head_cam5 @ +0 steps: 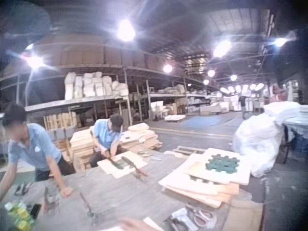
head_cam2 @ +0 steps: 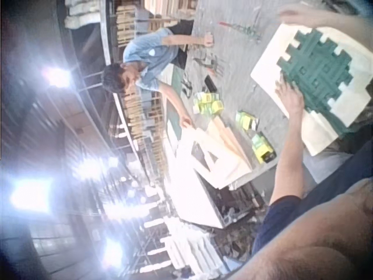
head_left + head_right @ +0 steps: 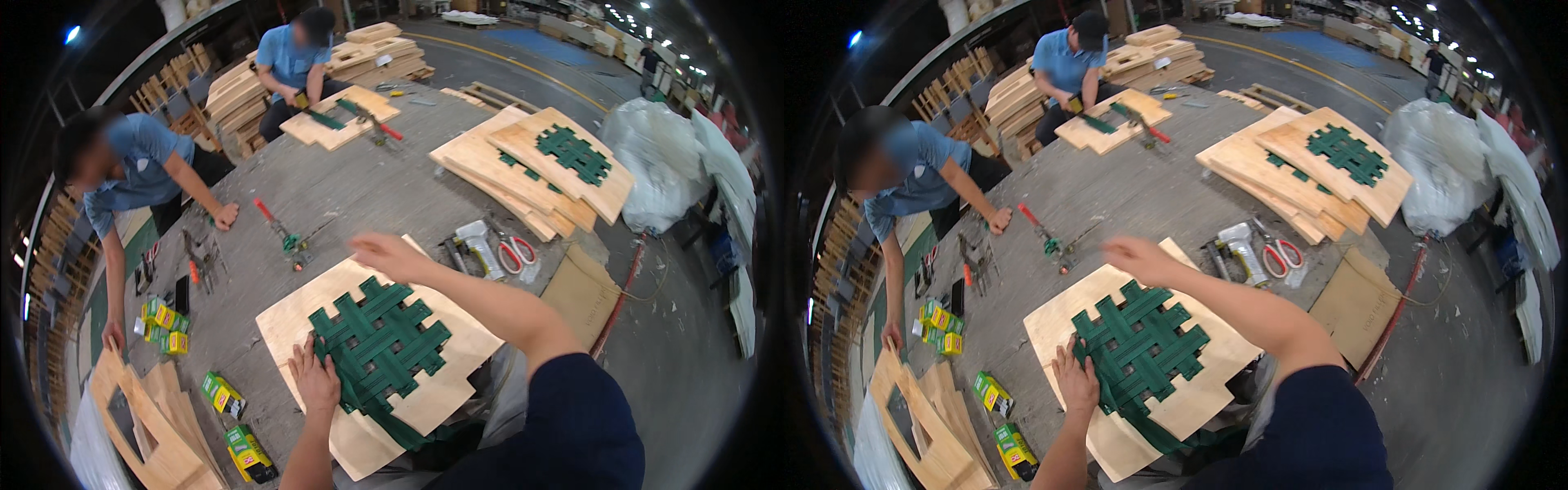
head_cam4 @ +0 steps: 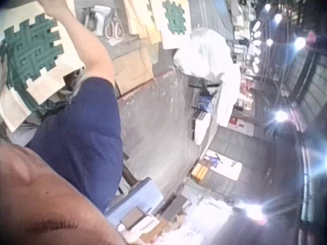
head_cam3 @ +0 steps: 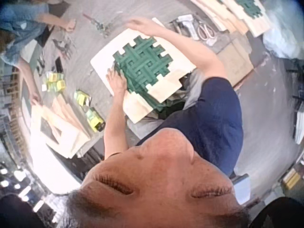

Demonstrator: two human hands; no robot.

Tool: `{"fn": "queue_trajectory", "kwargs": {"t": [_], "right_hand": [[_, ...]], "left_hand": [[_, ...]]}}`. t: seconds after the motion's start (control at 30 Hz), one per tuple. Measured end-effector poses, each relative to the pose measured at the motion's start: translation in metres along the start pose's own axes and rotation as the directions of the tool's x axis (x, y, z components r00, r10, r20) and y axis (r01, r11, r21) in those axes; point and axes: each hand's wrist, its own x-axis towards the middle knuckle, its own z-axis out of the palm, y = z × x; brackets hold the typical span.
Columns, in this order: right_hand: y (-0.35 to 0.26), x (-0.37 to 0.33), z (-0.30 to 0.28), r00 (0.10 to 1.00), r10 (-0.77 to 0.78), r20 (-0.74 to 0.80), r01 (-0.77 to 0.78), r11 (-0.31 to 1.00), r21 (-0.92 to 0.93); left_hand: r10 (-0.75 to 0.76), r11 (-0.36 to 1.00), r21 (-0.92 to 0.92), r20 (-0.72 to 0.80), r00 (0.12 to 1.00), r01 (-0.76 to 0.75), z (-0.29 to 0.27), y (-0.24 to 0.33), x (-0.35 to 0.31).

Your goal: The person assembles a wooden panel by attaching green woven strips to a square wooden frame. They use a pneumatic nail gun to secure the strips in a grid pattern, then trim the excess material with scissors.

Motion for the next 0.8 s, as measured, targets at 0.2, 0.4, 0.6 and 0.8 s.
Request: {"fn": "queue_trajectory", "kwargs": {"t": [0.2,0.4,0.6,0.8], "right_hand": [[0.011,-0.231,-0.186,0.603,0.496,-0.624,-0.377,0.867,0.325],[0.039,-0.349,-0.355,0.042,0.456,-0.889,-0.213,0.874,0.438],[0.043,-0.318,-0.433,0.042,0.53,-0.847,0.018,0.847,0.531],[0.036,-0.286,-0.435,-0.101,0.387,-0.917,-0.396,0.83,0.394]], "left_hand": [[-0.015,1.0,0.002,-0.017,1.0,0.015,-0.017,0.013,-0.004],[0.025,0.999,-0.031,0.005,1.0,-0.025,-0.012,0.034,-0.002],[0.024,1.0,-0.018,-0.01,1.0,-0.024,-0.015,0.037,-0.003],[0.027,1.0,0.014,-0.035,0.999,-0.026,-0.019,0.035,-0.006]]}}
